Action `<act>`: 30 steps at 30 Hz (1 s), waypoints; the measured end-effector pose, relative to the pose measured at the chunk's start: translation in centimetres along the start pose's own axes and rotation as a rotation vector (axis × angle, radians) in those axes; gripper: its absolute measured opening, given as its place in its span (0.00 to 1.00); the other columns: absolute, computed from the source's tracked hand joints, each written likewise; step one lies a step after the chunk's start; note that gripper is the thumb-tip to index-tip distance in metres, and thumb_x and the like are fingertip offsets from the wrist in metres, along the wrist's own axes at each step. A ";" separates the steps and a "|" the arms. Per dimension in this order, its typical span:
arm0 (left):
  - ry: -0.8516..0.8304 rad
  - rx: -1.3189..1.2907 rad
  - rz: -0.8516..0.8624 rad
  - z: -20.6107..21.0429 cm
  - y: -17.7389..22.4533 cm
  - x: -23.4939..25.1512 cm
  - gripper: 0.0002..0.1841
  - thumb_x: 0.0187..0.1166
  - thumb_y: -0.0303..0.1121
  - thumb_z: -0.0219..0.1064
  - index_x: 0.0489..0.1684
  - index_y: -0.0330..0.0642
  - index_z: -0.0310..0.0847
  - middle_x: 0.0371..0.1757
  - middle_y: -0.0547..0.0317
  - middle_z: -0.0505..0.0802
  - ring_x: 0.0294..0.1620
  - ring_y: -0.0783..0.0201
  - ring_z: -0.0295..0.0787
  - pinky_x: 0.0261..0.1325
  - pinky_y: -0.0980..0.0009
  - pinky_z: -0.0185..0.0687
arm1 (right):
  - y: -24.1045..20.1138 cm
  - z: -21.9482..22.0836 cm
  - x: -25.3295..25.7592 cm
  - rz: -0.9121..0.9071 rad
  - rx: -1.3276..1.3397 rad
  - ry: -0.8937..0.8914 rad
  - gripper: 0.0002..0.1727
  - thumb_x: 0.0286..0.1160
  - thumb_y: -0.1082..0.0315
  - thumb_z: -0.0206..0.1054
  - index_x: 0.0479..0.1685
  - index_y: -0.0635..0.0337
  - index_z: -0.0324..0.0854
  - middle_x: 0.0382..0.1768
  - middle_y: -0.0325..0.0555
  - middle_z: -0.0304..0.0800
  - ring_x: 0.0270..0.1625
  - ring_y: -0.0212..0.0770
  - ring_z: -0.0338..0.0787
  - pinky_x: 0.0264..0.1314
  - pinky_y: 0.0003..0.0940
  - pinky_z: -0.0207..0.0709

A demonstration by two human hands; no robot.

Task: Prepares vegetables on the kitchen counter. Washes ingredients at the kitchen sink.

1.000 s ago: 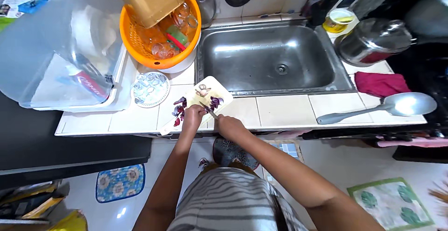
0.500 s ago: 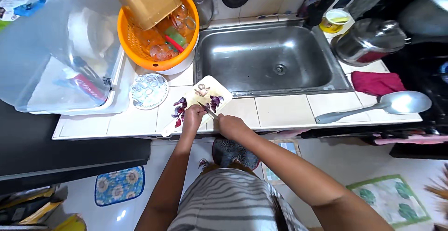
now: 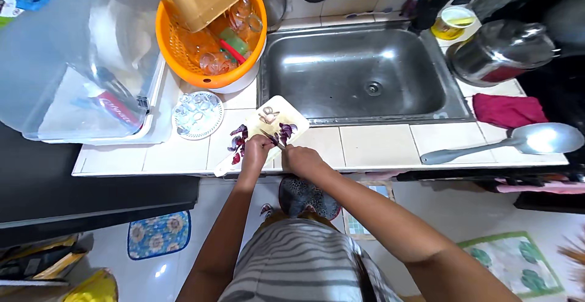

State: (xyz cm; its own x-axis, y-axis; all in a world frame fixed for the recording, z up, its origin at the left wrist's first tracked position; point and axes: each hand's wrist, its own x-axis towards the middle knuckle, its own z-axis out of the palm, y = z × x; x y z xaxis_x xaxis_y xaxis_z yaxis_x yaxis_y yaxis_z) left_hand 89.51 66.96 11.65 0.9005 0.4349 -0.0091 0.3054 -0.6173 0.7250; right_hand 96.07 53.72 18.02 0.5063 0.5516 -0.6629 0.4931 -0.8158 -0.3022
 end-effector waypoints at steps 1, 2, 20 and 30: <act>0.007 -0.005 -0.002 0.0 0.0 0.0 0.04 0.75 0.22 0.73 0.35 0.27 0.91 0.50 0.38 0.94 0.56 0.47 0.91 0.66 0.54 0.82 | 0.1 -0.2 -0.2 -0.003 0.004 -0.002 0.19 0.90 0.66 0.53 0.71 0.69 0.73 0.61 0.68 0.86 0.68 0.67 0.86 0.65 0.65 0.76; 0.006 -0.007 -0.011 0.0 0.1 0.0 0.04 0.75 0.22 0.73 0.35 0.27 0.92 0.51 0.38 0.94 0.57 0.47 0.91 0.66 0.53 0.81 | 0.1 -0.4 -0.5 -0.007 0.010 0.000 0.20 0.91 0.66 0.52 0.71 0.69 0.74 0.60 0.69 0.86 0.68 0.67 0.86 0.65 0.65 0.76; 0.003 0.006 -0.069 -0.3 0.5 0.0 0.05 0.73 0.21 0.73 0.31 0.26 0.90 0.49 0.37 0.92 0.57 0.45 0.89 0.66 0.52 0.81 | -1.5 -1.4 -1.8 0.032 0.003 -0.041 0.20 0.90 0.72 0.50 0.74 0.73 0.71 0.66 0.73 0.83 0.73 0.70 0.82 0.70 0.66 0.73; -0.023 0.003 -0.081 -0.5 0.4 0.1 0.07 0.75 0.24 0.74 0.39 0.25 0.89 0.53 0.36 0.91 0.57 0.47 0.89 0.67 0.56 0.81 | -0.2 -0.2 0.0 -0.021 0.050 -0.001 0.21 0.92 0.68 0.49 0.74 0.70 0.72 0.65 0.72 0.84 0.72 0.70 0.82 0.69 0.67 0.73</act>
State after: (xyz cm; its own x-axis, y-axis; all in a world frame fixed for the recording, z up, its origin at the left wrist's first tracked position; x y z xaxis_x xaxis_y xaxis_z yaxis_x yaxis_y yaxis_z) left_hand 89.56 67.02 12.30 0.8797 0.4682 -0.0829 0.3781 -0.5829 0.7192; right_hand 96.15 53.95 18.22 0.4957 0.5685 -0.6565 0.4674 -0.8118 -0.3500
